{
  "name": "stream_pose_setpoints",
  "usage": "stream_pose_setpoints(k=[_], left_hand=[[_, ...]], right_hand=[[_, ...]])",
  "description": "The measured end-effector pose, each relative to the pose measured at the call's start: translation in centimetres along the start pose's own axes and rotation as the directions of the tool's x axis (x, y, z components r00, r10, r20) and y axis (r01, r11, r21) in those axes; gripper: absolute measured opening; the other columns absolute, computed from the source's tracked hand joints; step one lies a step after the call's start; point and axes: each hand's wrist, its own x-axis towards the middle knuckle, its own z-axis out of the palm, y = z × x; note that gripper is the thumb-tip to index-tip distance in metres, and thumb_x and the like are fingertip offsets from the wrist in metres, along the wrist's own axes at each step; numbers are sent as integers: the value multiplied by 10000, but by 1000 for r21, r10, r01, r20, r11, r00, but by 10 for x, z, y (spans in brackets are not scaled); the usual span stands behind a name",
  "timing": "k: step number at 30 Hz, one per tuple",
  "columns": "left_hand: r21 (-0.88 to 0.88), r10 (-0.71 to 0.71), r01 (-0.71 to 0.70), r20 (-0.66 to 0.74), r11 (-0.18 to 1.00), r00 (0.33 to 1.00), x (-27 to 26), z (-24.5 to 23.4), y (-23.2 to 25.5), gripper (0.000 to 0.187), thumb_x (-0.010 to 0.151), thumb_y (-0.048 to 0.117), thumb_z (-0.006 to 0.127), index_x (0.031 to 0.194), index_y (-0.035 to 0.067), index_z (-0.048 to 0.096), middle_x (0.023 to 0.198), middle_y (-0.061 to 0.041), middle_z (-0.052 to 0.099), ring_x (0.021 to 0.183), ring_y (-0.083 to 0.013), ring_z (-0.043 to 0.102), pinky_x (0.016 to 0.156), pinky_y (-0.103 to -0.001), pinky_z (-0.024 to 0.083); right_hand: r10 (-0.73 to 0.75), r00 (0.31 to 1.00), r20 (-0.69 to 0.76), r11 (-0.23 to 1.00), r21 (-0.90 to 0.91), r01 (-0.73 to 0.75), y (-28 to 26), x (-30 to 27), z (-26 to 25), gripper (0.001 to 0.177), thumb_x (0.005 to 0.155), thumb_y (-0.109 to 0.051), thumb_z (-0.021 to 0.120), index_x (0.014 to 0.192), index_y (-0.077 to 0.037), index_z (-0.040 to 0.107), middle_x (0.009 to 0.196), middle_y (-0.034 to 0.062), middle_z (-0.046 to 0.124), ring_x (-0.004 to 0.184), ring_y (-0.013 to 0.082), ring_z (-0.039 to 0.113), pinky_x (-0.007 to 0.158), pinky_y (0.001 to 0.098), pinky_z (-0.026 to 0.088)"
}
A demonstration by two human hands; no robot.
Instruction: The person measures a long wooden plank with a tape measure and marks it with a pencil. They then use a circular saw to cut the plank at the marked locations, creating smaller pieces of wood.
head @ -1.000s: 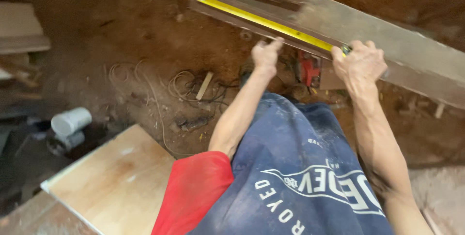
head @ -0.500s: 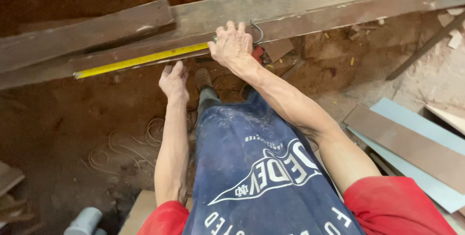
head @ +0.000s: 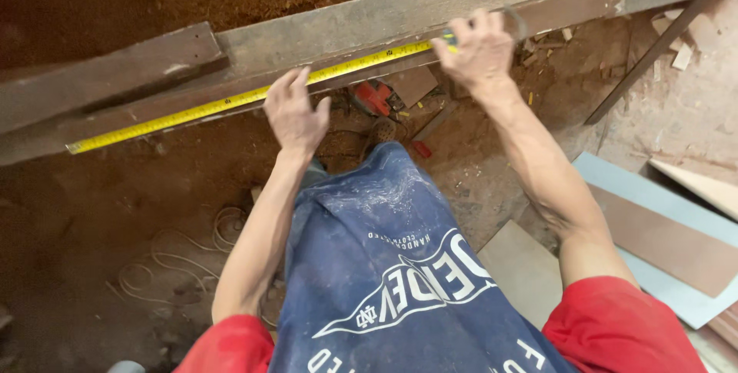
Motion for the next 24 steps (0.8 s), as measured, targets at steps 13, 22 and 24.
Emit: stream_pose_setpoints(k=[13, 22, 24], left_hand=[[161, 175, -229, 294, 960, 940, 38, 45, -13, 803, 712, 252, 922, 1388, 80, 524, 1319, -122, 569, 1248, -312, 519, 1069, -473, 360], [222, 50, -117, 288, 968, 956, 36, 6, -26, 737, 781, 272, 915, 1398, 125, 540, 1354, -66, 591, 1304, -267, 531, 1158, -459, 323], [139, 102, -149, 300, 979, 949, 38, 17, -14, 862, 709, 451, 929, 1363, 54, 532, 1275, -144, 583, 1217, -328, 527, 1115, -536, 306]], right_hand=[[19, 998, -53, 999, 47, -16, 62, -21, -7, 317, 912, -426, 859, 989, -142, 740, 1083, 97, 587, 1001, 296, 569, 677, 417, 533], [60, 995, -74, 995, 88, -54, 39, -24, -14, 328, 916, -406, 871, 995, -137, 701, 1110, 86, 586, 1035, 295, 549, 735, 432, 523], [67, 995, -70, 992, 113, -59, 37, -26, -17, 318, 926, -392, 871, 1020, -139, 703, 1122, 84, 587, 1051, 296, 542, 765, 437, 526]])
